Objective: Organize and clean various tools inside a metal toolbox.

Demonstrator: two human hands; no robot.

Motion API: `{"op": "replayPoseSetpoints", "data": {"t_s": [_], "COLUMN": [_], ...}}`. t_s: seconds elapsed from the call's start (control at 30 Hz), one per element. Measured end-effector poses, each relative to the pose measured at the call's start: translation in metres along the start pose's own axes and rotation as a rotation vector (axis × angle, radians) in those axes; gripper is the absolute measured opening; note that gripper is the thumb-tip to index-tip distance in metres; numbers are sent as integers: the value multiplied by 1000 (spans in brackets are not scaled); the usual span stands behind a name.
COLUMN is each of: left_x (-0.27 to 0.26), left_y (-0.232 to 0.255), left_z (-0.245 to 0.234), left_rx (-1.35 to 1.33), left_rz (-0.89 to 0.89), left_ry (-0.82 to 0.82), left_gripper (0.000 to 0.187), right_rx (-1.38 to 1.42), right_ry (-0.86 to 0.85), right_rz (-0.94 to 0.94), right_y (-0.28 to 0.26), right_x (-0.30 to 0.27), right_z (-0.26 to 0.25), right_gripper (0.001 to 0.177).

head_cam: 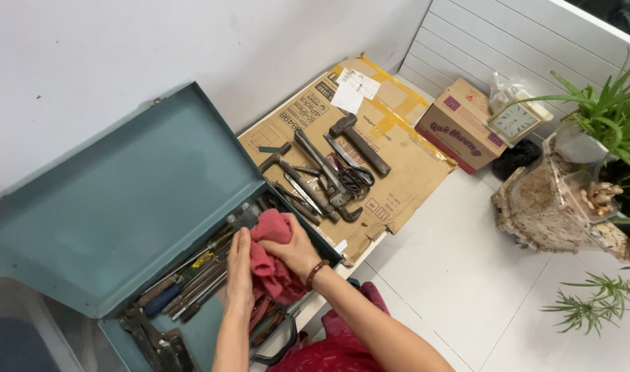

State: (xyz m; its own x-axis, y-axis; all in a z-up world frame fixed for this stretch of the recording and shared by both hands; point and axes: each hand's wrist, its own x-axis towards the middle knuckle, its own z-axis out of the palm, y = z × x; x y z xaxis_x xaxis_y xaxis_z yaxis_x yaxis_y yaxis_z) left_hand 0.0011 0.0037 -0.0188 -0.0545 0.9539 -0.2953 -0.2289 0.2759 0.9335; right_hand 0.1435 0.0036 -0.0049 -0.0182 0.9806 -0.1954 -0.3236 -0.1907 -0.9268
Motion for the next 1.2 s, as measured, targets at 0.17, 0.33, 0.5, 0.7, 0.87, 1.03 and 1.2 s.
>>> {"op": "replayPoseSetpoints", "data": {"t_s": [0.17,0.33,0.5,0.7,0.87,1.03,1.2], "left_x": [4,23,28,25,5,-18,-29], "left_y": [-13,-46,-62,-66,-66,-93,-82], "left_z": [-5,-7,-21,-16,-1,3,-37], "left_rx": [-207,-383,-361,-177,-135,6,-125], "left_rz": [-52,-121,107,132,48,60,-20], "left_ry": [82,236,374,676,703,566,749], "left_gripper": [53,46,41,48,49,31,22], "right_rx": [-211,-308,-33,-354,-524,-582,-653], "right_ry": [-38,-50,147,-166,-232,-290,-123], "right_rz": [-78,-46,221,236,89,-65,86], "right_y": [4,15,40,1,31,50,67], "right_x": [-3,2,21,-13,-13,0,8], "right_z": [-1,-15,-63,-37,-32,-37,-39], "right_gripper": [57,51,47,53,61,58,58]}}
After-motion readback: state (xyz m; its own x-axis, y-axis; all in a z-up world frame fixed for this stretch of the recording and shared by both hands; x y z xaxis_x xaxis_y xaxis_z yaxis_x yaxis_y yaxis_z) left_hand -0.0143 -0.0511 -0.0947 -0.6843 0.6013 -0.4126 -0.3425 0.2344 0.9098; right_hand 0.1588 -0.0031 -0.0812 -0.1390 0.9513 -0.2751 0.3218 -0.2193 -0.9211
